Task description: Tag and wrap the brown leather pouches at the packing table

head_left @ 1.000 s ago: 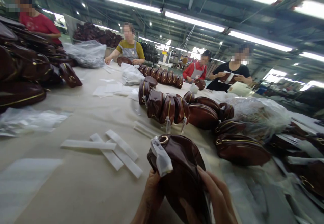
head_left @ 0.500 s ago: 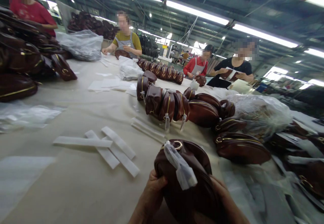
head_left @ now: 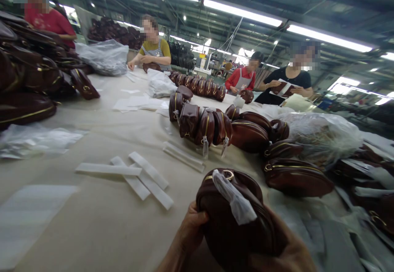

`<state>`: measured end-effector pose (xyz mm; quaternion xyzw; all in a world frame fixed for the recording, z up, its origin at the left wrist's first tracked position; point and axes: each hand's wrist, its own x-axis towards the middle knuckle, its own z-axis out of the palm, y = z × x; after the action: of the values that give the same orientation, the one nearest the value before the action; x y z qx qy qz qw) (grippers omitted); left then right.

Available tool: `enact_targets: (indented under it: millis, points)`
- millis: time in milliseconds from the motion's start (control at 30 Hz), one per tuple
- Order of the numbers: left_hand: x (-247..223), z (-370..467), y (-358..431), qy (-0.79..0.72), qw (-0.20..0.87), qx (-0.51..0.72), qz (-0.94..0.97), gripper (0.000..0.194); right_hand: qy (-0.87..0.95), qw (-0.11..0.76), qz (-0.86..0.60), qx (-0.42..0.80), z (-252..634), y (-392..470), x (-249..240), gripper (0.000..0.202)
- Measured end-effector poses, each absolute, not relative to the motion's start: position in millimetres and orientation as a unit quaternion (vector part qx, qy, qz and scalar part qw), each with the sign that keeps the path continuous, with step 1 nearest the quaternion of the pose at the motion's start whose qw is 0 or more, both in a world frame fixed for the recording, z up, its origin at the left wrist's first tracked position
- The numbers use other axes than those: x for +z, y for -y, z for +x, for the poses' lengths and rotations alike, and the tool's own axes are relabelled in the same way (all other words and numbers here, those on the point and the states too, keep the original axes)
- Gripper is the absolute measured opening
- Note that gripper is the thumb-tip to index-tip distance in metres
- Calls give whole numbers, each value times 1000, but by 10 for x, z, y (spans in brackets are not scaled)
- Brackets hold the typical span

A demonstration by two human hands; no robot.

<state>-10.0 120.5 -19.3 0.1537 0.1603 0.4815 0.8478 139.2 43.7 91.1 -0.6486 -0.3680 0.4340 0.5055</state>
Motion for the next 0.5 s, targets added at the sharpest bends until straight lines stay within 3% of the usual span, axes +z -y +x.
enact_targets:
  millis: [200, 367, 500]
  points:
    - [-127, 2, -1209, -168, 856, 456, 176, 49, 442, 403, -751, 280, 1507, -343, 1028, 74]
    - [61, 84, -1084, -174, 862, 432, 197, 53, 397, 427, -730, 358, 1677, -139, 943, 75]
    - [242, 93, -982, -250, 862, 381, 219, 60, 387, 421, -748, 337, 1941, 85, 637, 48]
